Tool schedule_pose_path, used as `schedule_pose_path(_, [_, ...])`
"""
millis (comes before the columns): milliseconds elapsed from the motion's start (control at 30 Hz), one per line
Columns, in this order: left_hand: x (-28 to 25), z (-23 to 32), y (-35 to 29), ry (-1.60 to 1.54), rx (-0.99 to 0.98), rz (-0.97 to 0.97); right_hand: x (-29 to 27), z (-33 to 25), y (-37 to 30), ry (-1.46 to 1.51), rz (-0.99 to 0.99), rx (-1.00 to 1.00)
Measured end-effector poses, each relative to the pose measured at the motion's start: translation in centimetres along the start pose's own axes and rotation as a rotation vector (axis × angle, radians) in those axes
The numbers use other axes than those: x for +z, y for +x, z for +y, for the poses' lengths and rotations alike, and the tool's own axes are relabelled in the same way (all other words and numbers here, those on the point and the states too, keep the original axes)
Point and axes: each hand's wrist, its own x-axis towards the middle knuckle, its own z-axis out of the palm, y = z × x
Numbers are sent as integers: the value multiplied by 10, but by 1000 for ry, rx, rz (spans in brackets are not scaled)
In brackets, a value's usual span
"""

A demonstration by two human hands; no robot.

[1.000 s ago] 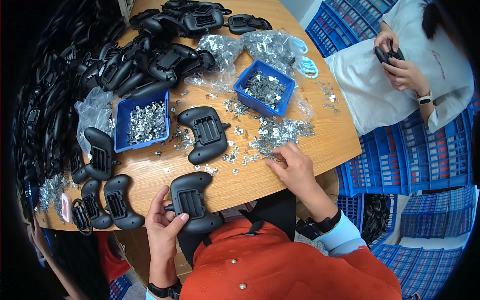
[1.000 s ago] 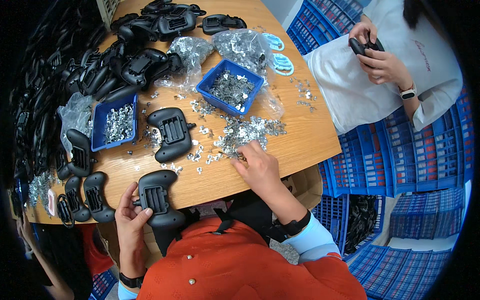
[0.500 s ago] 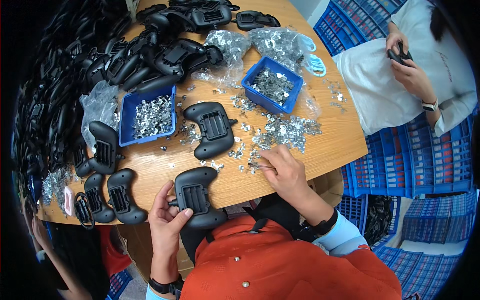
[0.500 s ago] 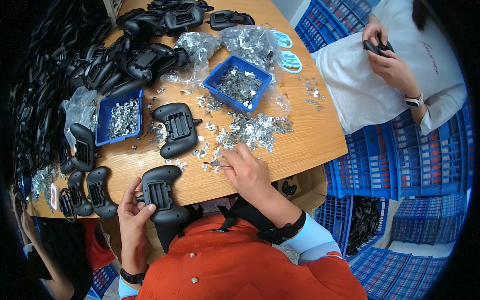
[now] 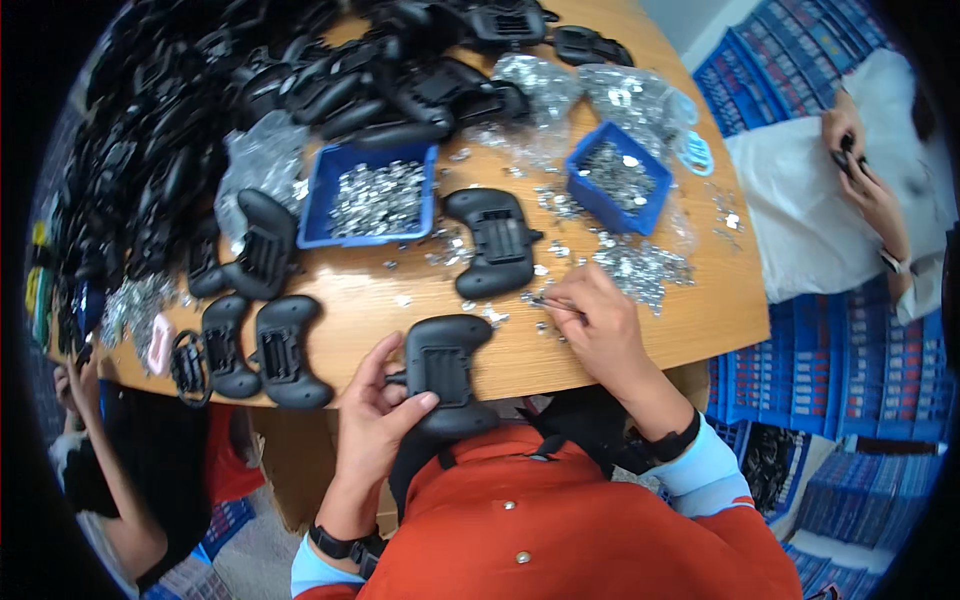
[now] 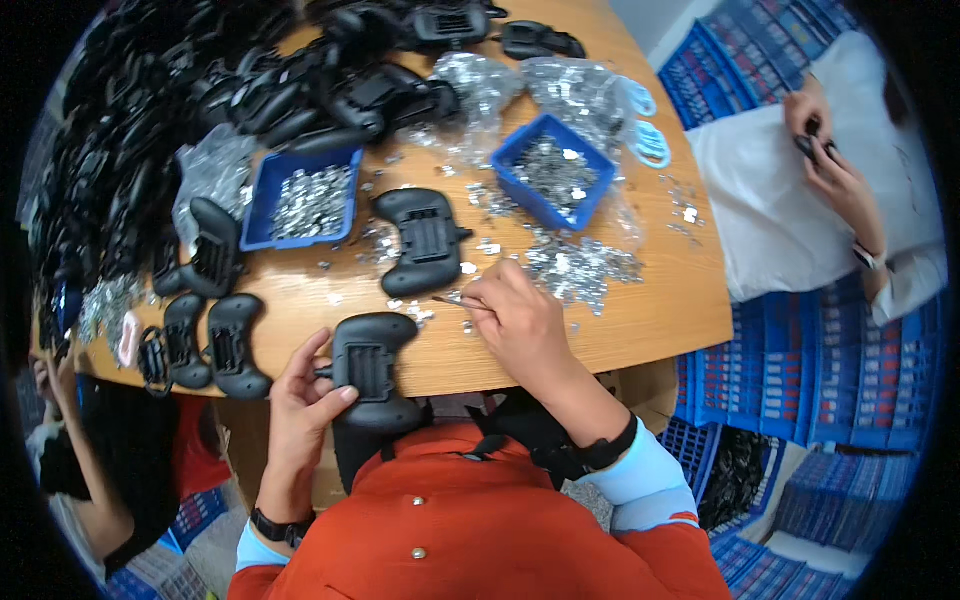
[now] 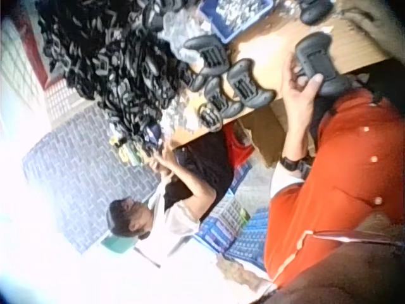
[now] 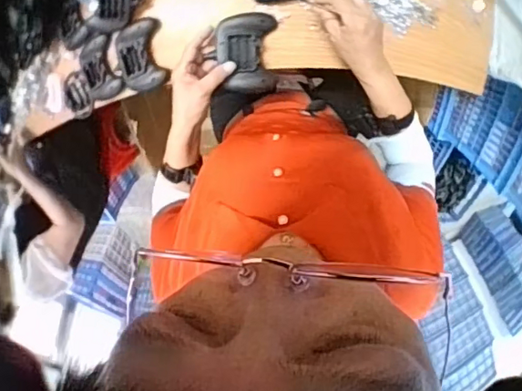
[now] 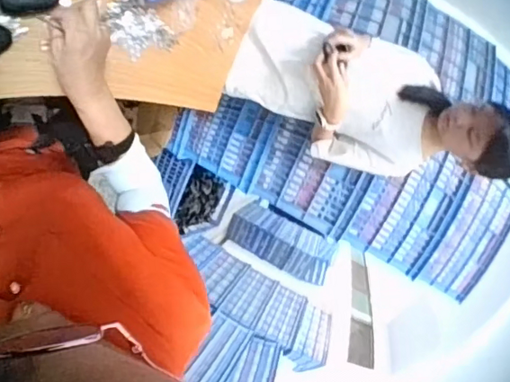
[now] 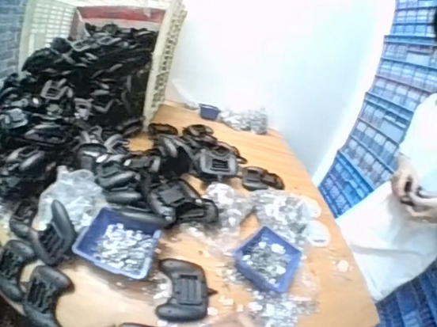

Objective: Manually assembling screws and components into the back of small electronic controller devices.

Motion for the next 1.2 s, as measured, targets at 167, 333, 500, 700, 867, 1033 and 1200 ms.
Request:
schedule_pose_path(167, [-1,-1,1,-46,0,-25,26,-40,11,274,-143,-136])
schedule_pose_path(333, [-4,0,1,-48,-1,-42,54,-53,13,371,-167,-208])
schedule_pose_path(500, [-10,-5,3,-52,15,-57,61,-56,16,216,-157,-330])
schedule_pose_path(700, [-13,-3,4,-71,-4,-76,59,-55,18,193,-151,-383])
schedule_pose_path(867, [-14,-3,4,-66,-14,-76,51,-60,24,140,-225,-425])
schedule_pose_path(1033, [-14,-3,5,-68,-9,-82,47,-60,27,65,-338,-477])
schedule_pose_path(1200, [-14,-2,5,-56,-1,-87,46,-62,26,96,-373,-417])
